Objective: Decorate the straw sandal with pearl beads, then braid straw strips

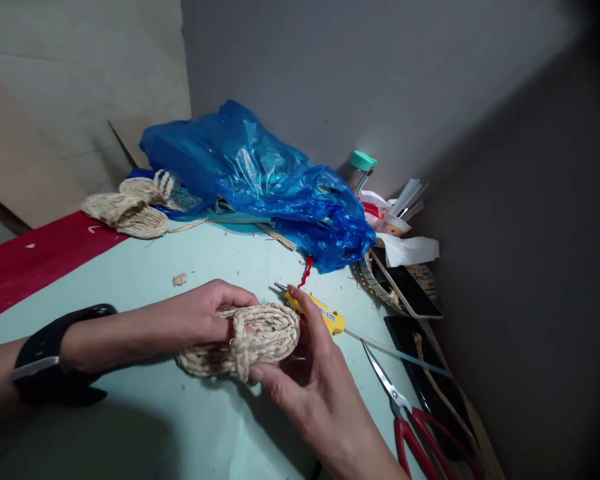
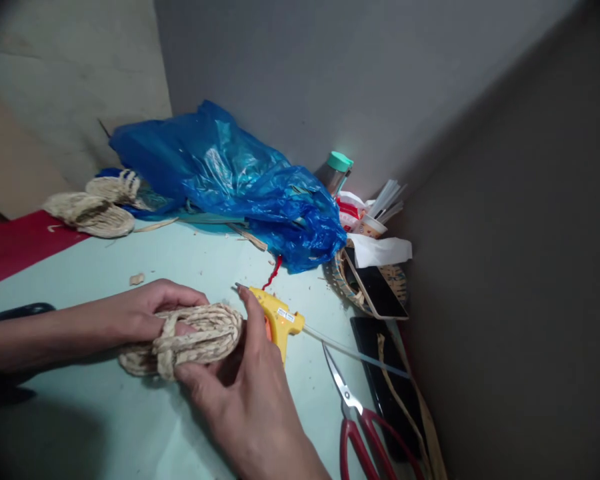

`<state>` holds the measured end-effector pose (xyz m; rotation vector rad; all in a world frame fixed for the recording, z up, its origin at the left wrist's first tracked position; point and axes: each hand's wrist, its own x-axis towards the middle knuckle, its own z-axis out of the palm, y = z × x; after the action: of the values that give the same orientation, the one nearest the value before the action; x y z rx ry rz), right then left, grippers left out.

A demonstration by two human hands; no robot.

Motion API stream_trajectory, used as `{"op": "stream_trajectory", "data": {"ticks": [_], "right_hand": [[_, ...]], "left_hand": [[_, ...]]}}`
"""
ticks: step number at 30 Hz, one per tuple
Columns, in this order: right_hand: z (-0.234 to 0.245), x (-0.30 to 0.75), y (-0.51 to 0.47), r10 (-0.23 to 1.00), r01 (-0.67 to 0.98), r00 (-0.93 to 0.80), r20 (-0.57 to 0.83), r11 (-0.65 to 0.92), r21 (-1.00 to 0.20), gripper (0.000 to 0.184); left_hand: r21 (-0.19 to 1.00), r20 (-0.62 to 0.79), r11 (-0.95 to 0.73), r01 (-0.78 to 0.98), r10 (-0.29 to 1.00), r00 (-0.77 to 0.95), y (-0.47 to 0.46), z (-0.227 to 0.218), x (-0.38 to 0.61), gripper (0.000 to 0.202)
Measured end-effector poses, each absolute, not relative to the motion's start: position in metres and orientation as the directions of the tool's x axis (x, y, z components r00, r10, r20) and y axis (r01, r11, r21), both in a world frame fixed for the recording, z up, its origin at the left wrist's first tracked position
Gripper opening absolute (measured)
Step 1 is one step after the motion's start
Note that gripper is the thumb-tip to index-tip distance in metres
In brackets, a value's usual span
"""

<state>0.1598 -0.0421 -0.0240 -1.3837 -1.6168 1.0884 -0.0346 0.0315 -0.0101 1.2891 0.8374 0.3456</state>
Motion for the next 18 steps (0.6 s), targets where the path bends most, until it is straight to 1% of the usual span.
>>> {"op": "stream_trajectory", "data": {"ticks": [1, 2, 4, 6, 7, 8, 10, 11, 12, 14, 16, 18], "right_hand": [[-0.022, 0.163, -0.042, 0.982, 0.437, -0.187, 0.013, 0.095, -0.894, 0.082], [-0.019, 0.166, -0.042, 0.976, 0.51, -0.215, 0.035, 0.143, -0.848, 0.078], [-0.012, 0.172, -0.043, 0.96, 0.614, -0.245, 0.138, 0.264, -0.744, 0.062], [-0.006, 0.176, -0.044, 0.937, 0.647, -0.258, 0.236, 0.349, -0.678, 0.049], [-0.004, 0.178, -0.044, 0.933, 0.648, -0.265, 0.245, 0.36, -0.671, 0.045], [-0.002, 0.179, -0.046, 0.936, 0.643, -0.271, 0.226, 0.351, -0.681, 0.042], [0.0, 0.178, -0.048, 0.953, 0.609, -0.275, 0.13, 0.277, -0.743, 0.043], [0.001, 0.176, -0.048, 0.959, 0.567, -0.276, 0.068, 0.219, -0.794, 0.042], [0.002, 0.174, -0.049, 0.958, 0.504, -0.286, 0.003, 0.154, -0.85, 0.039], [0.003, 0.169, -0.048, 0.936, 0.321, -0.33, -0.122, -0.01, -0.947, 0.031], [0.002, 0.162, -0.047, 0.893, 0.123, -0.394, -0.216, -0.182, -0.976, 0.027], [0.0, 0.158, -0.046, 0.867, -0.001, -0.421, -0.267, -0.295, -0.955, 0.028]], "left_hand": [[0.94, -0.337, 0.275, 0.203, 0.655, 0.676, 0.034, -0.011, -0.037, 0.024], [0.943, -0.328, 0.263, 0.202, 0.654, 0.682, 0.035, -0.011, -0.038, 0.024], [0.949, -0.316, 0.216, 0.23, 0.651, 0.691, 0.037, -0.01, -0.041, 0.023], [0.945, -0.318, 0.15, 0.292, 0.639, 0.701, 0.04, -0.006, -0.044, 0.022], [0.937, -0.323, 0.107, 0.333, 0.627, 0.709, 0.041, -0.003, -0.047, 0.021], [0.926, -0.329, 0.062, 0.371, 0.61, 0.72, 0.043, -0.001, -0.049, 0.02], [0.899, -0.349, -0.012, 0.437, 0.582, 0.735, 0.047, 0.004, -0.055, 0.019], [0.885, -0.36, -0.039, 0.464, 0.576, 0.734, 0.049, 0.005, -0.057, 0.019], [0.875, -0.367, -0.057, 0.48, 0.568, 0.737, 0.051, 0.006, -0.06, 0.02], [0.869, -0.377, -0.083, 0.488, 0.526, 0.762, 0.053, 0.007, -0.062, 0.021], [0.864, -0.375, -0.136, 0.485, 0.47, 0.799, 0.053, 0.009, -0.062, 0.023], [0.848, -0.349, -0.214, 0.486, 0.465, 0.814, 0.052, 0.011, -0.061, 0.027]]}}
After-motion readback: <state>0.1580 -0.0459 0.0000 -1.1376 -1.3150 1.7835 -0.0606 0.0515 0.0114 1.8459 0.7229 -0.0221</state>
